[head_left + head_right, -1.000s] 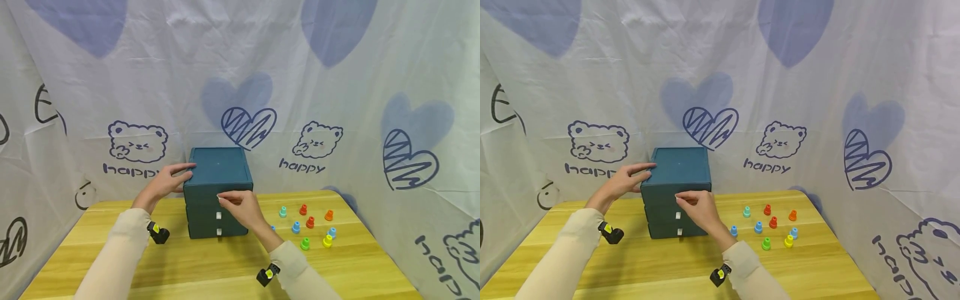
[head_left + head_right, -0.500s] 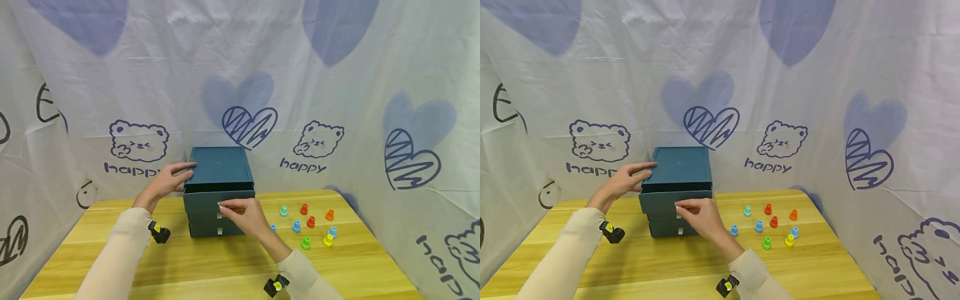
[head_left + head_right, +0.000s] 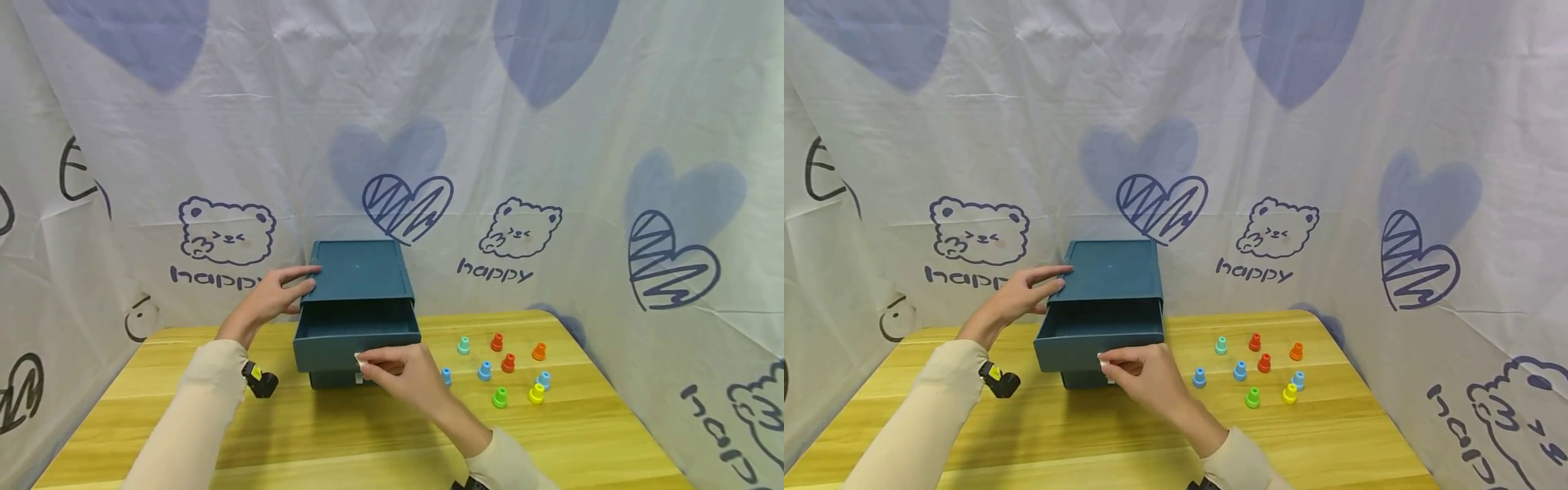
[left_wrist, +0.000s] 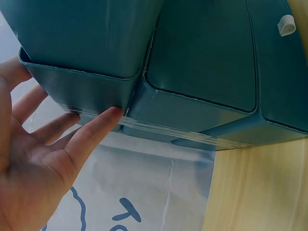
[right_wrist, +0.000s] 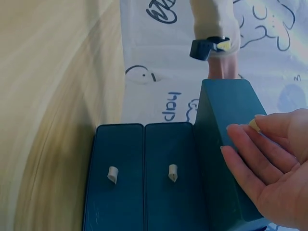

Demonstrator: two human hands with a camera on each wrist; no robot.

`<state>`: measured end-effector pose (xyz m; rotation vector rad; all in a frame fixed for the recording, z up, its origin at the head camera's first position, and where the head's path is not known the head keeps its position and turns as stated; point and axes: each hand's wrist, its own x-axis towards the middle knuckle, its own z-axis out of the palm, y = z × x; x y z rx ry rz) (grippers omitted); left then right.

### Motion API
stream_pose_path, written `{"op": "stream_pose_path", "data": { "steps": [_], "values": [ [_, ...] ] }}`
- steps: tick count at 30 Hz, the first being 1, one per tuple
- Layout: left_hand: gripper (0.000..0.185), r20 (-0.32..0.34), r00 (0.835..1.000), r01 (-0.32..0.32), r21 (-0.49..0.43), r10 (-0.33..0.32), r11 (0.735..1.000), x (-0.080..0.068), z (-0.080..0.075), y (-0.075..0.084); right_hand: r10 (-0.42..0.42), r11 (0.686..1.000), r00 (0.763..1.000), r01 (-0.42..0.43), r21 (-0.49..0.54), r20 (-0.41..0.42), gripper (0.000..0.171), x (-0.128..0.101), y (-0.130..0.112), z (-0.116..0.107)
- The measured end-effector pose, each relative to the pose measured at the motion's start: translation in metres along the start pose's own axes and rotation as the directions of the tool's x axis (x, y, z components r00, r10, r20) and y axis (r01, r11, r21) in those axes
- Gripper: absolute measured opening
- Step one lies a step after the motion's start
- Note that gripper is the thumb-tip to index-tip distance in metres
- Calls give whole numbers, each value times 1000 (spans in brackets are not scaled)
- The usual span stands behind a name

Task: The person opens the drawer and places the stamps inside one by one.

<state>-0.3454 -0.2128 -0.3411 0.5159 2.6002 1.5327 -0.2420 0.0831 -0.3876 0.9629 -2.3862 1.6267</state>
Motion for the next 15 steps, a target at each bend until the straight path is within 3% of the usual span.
{"op": "stream_pose_path", "data": {
  "steps": [15],
  "values": [
    [57, -3, 1000, -14, 6, 14, 1000, 1, 1, -1, -93, 996, 996, 93, -15, -13, 18, -22, -8, -2]
  ]
}}
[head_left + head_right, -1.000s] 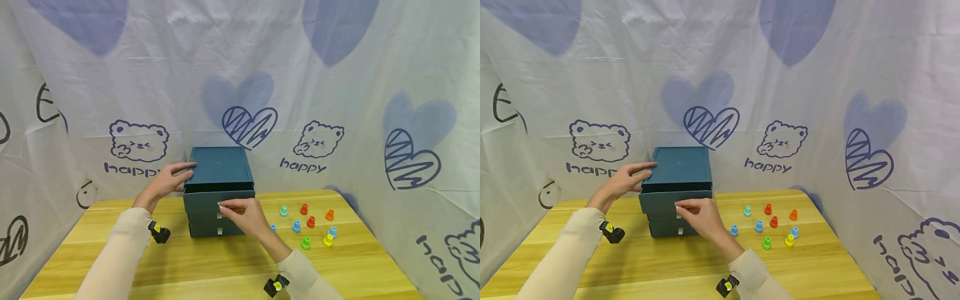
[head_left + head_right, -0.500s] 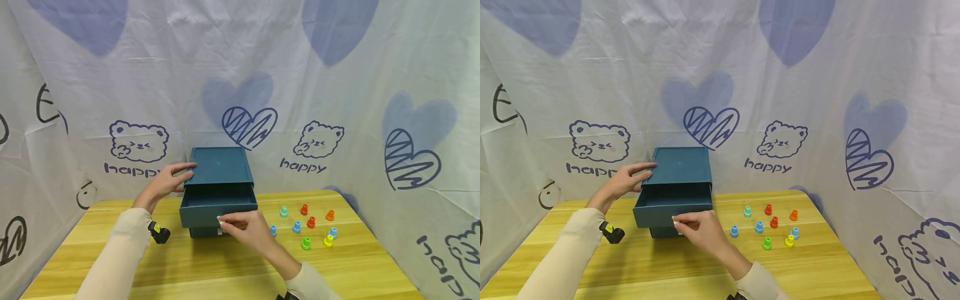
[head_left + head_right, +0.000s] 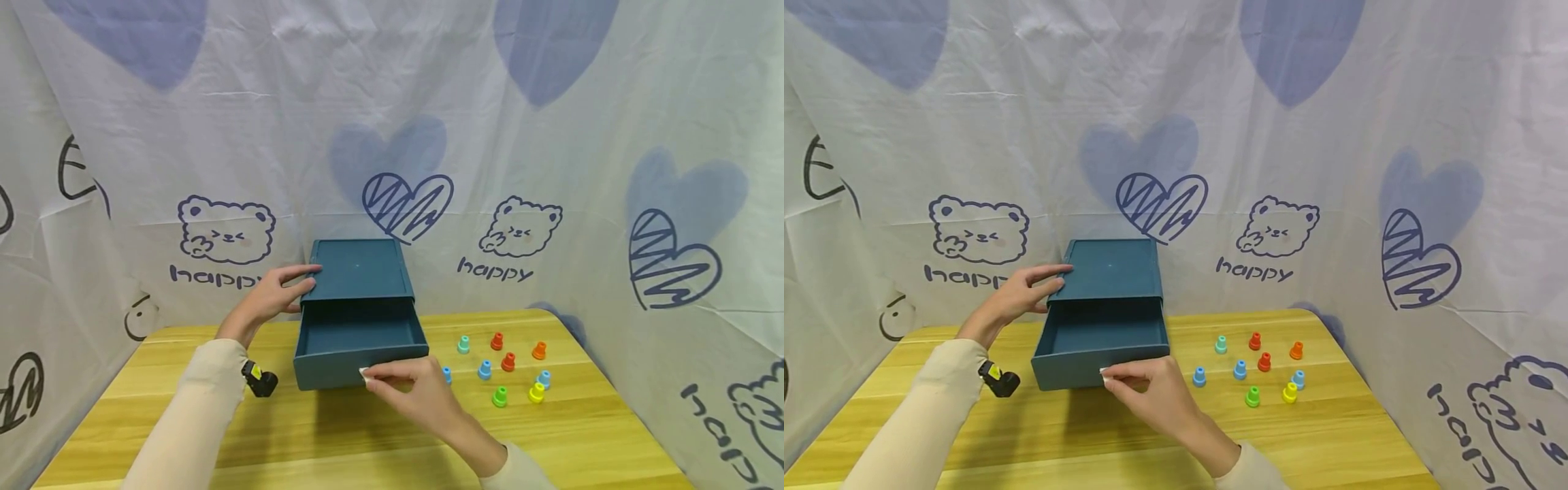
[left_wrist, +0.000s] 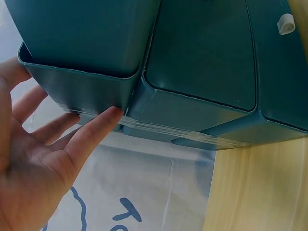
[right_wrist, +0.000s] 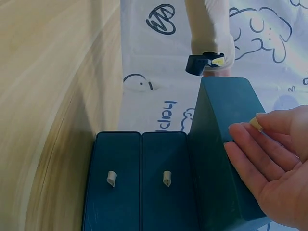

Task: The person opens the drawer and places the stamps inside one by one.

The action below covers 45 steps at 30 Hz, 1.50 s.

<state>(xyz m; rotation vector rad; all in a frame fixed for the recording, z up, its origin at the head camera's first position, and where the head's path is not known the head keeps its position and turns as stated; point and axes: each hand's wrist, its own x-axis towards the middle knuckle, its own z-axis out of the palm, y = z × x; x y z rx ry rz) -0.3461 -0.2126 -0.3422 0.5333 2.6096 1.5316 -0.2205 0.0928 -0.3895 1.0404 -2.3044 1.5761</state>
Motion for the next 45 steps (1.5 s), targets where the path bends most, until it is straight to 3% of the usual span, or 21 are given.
{"op": "stream_pose_path", "data": {
  "steps": [9, 23, 30, 36, 39, 45],
  "values": [
    [56, -5, 1000, -5, 3, 5, 1000, 0, 0, -1, -47, 999, 999, 47, -25, 8, 16, -8, 2, -1],
    [57, -19, 1000, 8, 25, -8, 1000, -1, 2, 3, -50, 998, 997, 52, -28, 56, 15, -10, 0, -10],
    [57, -20, 1000, 12, 20, -11, 1000, -1, 2, 2, -30, 1000, 996, 30, -2, -84, 13, -8, -11, -50],
    [56, -18, 1000, 8, 1, -8, 1000, -1, 2, 1, -15, 998, 969, -2, -68, -248, 10, -8, -7, -93],
    [56, -22, 1000, 9, 2, -9, 1000, -1, 3, 1, 19, 990, 967, -54, -130, -255, 12, -10, -1, -107],
    [55, -28, 1000, 12, 4, -12, 1000, -2, 3, 1, 109, 960, 975, -153, -233, -192, 16, -12, 17, -118]
  ]
}}
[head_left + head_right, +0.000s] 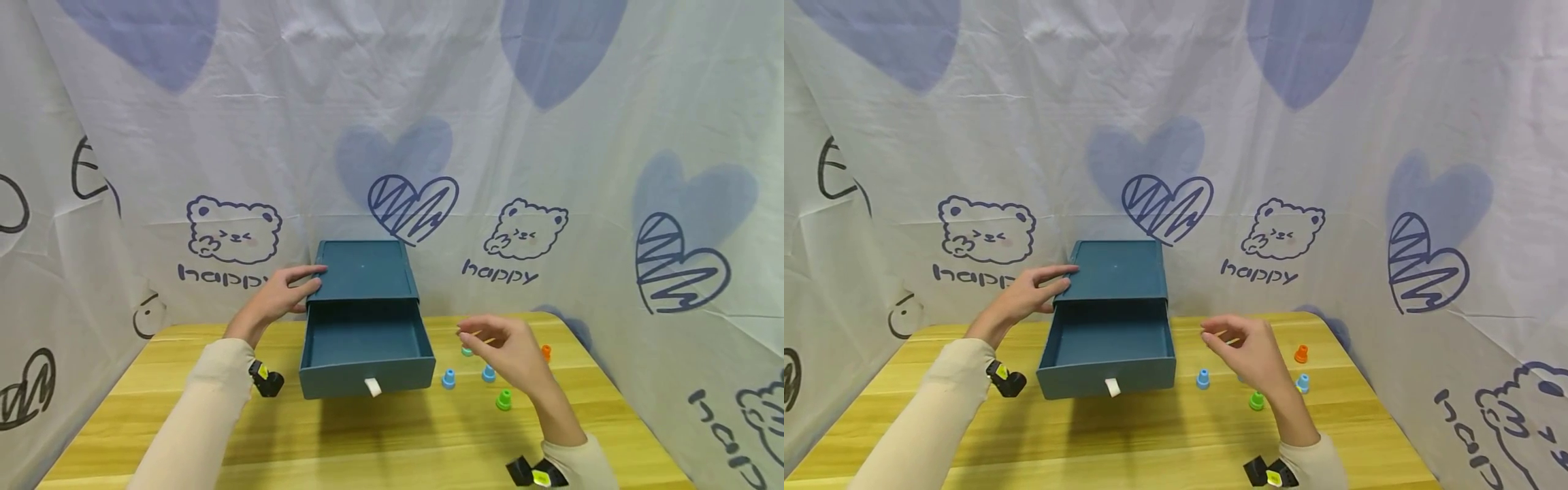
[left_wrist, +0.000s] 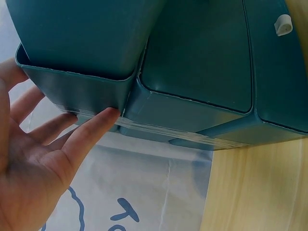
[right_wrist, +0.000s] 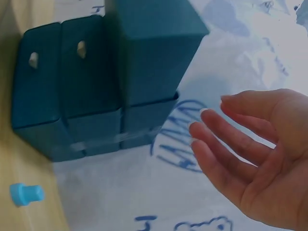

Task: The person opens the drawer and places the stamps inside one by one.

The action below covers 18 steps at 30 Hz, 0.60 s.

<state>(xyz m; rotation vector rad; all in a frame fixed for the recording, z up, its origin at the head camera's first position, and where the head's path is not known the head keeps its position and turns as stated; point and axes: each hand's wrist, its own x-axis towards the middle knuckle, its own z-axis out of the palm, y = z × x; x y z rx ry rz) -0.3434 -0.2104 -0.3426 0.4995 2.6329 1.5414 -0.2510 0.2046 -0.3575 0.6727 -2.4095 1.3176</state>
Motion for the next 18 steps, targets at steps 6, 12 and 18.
{"op": "stream_pose_path", "data": {
  "steps": [6, 12, 18],
  "values": [
    [55, -3, 1000, -4, -1, 4, 1000, 0, 1, -1, 28, 999, 994, -25, -25, 101, 20, 1, 30, 13],
    [55, 2, 1000, -8, -5, 8, 1000, 0, 1, -2, 89, 995, 977, -78, -63, 194, 20, 3, 63, 30],
    [55, -2, 1000, -7, -6, 7, 1000, 1, 0, -2, 151, 987, 965, -136, -86, 214, 21, 4, 90, 39]
  ]
}}
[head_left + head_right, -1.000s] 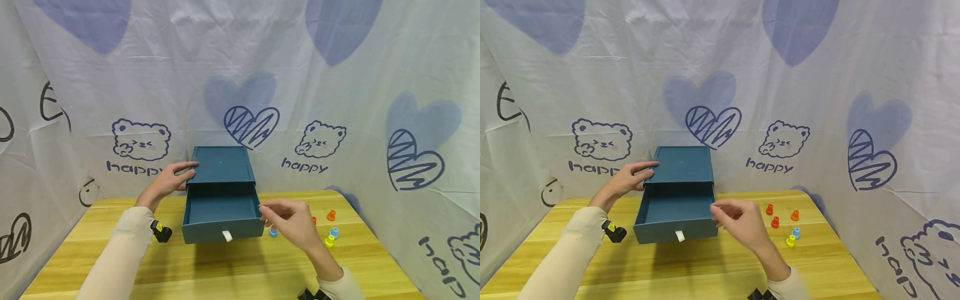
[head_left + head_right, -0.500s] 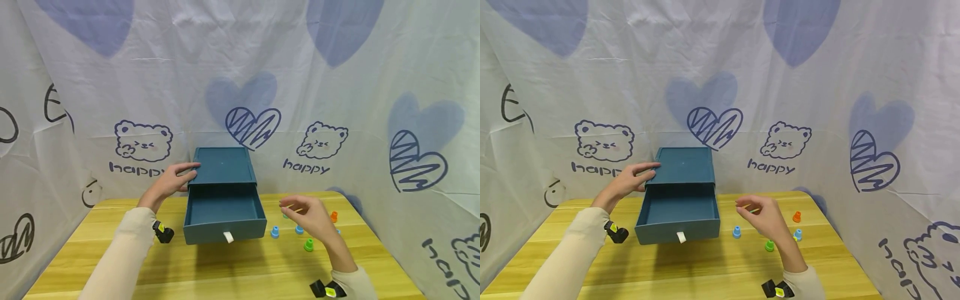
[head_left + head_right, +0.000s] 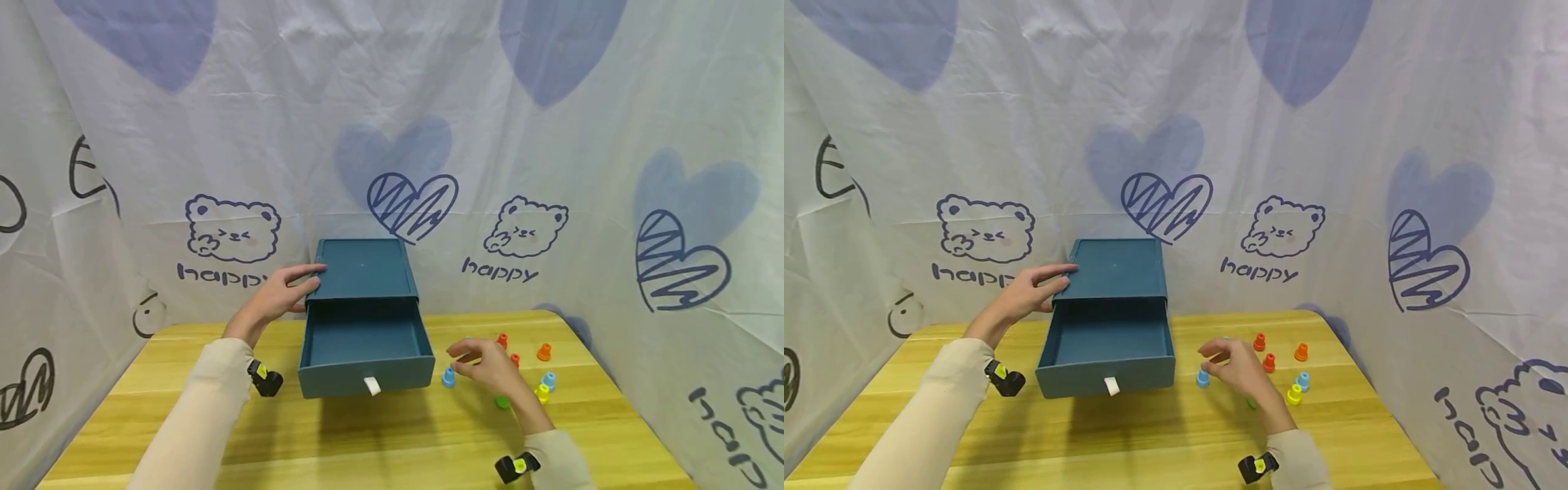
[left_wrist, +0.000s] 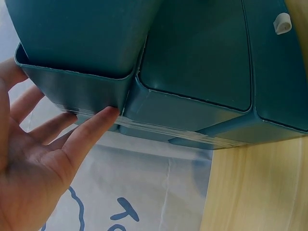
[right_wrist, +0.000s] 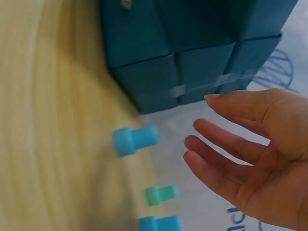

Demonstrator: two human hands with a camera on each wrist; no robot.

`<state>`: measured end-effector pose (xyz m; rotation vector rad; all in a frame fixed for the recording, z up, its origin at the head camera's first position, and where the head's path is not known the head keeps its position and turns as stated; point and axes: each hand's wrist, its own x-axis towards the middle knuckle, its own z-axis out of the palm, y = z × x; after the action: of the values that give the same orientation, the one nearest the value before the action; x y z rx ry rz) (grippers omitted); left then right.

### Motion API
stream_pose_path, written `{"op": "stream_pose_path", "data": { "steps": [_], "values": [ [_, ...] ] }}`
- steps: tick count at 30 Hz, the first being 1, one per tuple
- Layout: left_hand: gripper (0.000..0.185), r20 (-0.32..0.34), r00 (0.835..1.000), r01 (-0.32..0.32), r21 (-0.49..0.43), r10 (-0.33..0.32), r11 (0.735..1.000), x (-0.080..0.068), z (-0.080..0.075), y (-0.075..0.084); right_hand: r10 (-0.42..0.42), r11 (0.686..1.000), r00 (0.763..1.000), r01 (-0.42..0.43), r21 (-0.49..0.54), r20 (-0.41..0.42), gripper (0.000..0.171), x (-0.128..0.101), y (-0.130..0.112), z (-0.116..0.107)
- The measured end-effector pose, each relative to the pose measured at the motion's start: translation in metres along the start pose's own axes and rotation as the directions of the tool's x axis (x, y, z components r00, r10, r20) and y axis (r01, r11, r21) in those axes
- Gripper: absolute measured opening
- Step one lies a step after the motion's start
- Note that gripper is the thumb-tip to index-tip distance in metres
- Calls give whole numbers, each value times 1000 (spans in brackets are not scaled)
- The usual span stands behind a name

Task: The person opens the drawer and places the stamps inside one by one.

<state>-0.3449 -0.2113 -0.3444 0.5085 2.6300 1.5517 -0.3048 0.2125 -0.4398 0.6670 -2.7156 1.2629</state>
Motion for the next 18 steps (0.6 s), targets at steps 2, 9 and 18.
{"op": "stream_pose_path", "data": {
  "steps": [2, 9, 18],
  "values": [
    [55, -2, 1000, -5, 0, 5, 1000, 0, -1, 1, 23, 1000, 1000, -23, -14, -4, 23, 2, 7, 3],
    [56, 4, 1000, -12, -11, 12, 1000, -2, -2, 0, 144, 989, 990, -144, -32, -7, 26, 6, 24, 16],
    [56, -4, 1000, -1, -16, 1, 1000, -4, 2, 0, 181, 983, 983, -182, -37, -11, 24, 3, 33, 25]
  ]
}}
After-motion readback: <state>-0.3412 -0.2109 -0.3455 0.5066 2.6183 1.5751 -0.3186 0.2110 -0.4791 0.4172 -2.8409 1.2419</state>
